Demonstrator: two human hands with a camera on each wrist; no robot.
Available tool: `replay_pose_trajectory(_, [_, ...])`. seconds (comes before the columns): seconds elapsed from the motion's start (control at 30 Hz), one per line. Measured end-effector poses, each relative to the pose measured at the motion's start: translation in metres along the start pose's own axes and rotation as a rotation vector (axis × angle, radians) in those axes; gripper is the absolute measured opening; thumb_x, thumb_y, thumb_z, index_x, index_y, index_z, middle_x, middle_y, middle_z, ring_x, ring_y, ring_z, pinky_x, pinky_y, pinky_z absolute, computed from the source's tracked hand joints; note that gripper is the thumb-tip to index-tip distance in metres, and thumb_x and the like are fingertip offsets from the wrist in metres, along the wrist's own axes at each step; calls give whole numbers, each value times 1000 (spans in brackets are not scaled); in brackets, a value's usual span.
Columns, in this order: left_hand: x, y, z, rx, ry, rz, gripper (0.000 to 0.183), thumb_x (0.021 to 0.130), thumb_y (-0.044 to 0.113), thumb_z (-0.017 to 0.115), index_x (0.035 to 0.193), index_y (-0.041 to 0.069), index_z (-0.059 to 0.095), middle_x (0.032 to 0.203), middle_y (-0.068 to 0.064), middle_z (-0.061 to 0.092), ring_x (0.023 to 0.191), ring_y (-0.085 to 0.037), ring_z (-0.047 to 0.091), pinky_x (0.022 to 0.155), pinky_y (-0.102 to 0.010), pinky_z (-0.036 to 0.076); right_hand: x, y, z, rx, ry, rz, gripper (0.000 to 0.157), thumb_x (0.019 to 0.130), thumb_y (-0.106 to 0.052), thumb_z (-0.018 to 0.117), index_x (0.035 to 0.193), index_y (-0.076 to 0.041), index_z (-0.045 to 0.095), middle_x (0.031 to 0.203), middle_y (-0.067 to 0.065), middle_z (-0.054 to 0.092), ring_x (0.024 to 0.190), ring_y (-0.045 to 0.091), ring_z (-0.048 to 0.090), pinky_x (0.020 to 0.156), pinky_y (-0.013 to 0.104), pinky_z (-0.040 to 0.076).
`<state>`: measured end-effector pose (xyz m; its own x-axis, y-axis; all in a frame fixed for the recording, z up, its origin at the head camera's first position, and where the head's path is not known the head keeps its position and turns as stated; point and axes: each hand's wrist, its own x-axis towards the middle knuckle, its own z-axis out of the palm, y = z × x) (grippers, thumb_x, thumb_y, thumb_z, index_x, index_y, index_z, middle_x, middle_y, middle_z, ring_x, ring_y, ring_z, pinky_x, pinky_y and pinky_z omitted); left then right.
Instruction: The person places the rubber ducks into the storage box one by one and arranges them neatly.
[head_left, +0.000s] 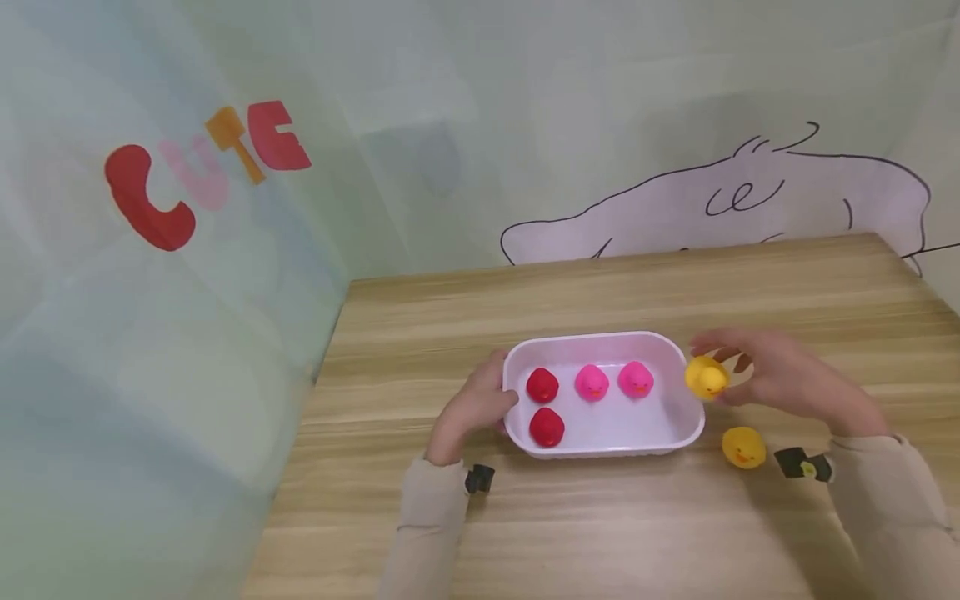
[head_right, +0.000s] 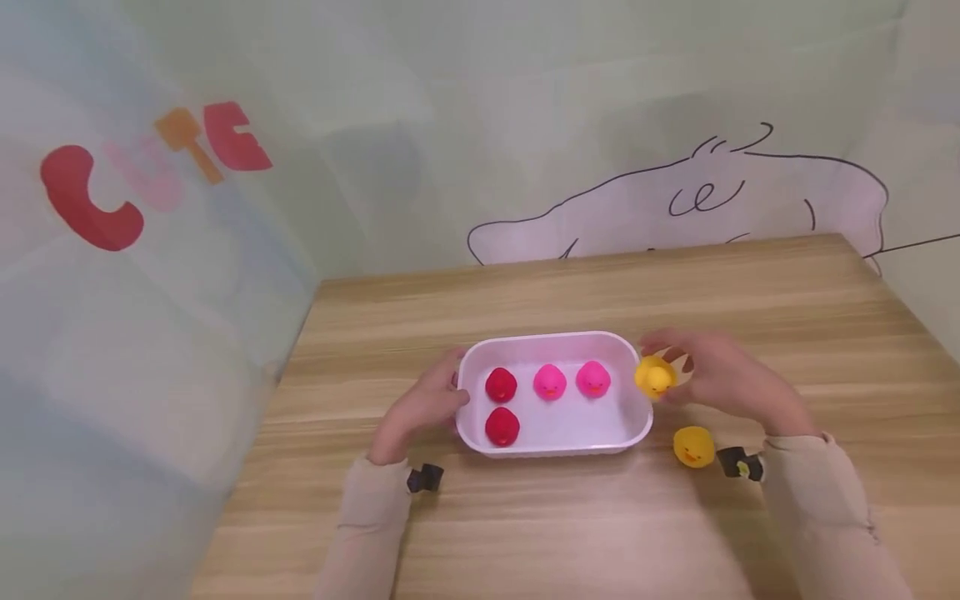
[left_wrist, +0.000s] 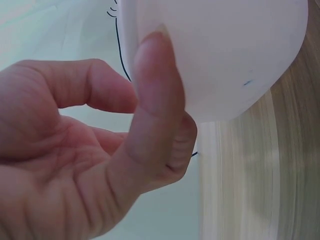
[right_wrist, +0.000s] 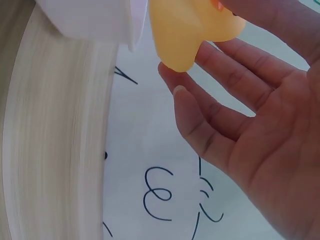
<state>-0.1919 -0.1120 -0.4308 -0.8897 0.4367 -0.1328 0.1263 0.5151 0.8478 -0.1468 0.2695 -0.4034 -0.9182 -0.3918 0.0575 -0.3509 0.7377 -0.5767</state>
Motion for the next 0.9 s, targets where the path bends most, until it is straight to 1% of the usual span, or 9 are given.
replay_pose_trajectory(0.1, [1,0,1,-12,-11,-6,52,84,-11,51,135,-12,41,114,-33,55,78,-41,65,43,-41,59,5,-5,5,21,-14,15,59,74,-11,88,128,-8,66,120,2,68,103,25,64,81,42,58])
replay_pose_trajectory(0.23, [1,0,2,-28,-14,-33,54,86,-11,52,138,-11,38,116,-33,55,77,-41,66,45,-43,60,13,-16,16,56,-37,15,57,75,-12,88,127,-9,66,120,3,68,104,26,63,83,47,58])
replay_pose_trajectory(0.43, [0,1,0,-9,-6,-19,55,85,-11,52,138,-12,38,115,-33,55,73,-37,66,43,-40,60,28,-36,29,84,-68,-7,57,75,-12,87,129,-9,66,121,3,68,103,25,62,81,42,59])
replay_pose_trajectory(0.57, [-1,0,-1,49,8,17,55,82,-11,52,136,-14,40,116,-33,56,83,-36,63,42,-35,58,34,-46,35,84,-82,-9,58,76,-14,88,129,-9,66,119,4,68,103,28,62,81,45,60])
replay_pose_trajectory(0.63, [-2,-2,0,70,14,26,56,81,-11,52,135,-14,41,116,-33,56,84,-35,62,41,-35,57,36,-49,39,85,-94,-16,57,76,-13,87,129,-11,65,118,4,68,103,28,62,81,46,60])
replay_pose_trajectory(0.67, [-2,-2,0,73,16,26,56,80,-11,52,136,-14,41,117,-32,56,83,-35,61,40,-35,57,37,-50,42,87,-99,-26,57,76,-13,87,129,-10,65,118,4,68,103,27,63,82,47,60])
replay_pose_trajectory(0.73, [-2,-3,0,64,15,21,56,81,-11,52,137,-13,41,117,-32,56,79,-34,62,41,-37,57,40,-51,47,92,-111,-29,57,76,-13,87,129,-11,65,117,2,67,103,26,62,82,45,60])
replay_pose_trajectory(0.8, [-1,-2,0,46,13,19,56,82,-10,51,138,-13,41,119,-32,56,76,-33,62,41,-40,58,43,-51,53,112,-118,-38,57,76,-11,87,128,-9,65,117,4,66,103,27,61,81,44,60])
replay_pose_trajectory(0.9, [0,0,0,38,15,28,56,82,-10,52,137,-13,41,119,-33,56,79,-33,62,42,-39,58,47,-52,62,119,-122,-49,52,74,-11,88,123,-9,68,117,4,66,102,27,61,78,38,61])
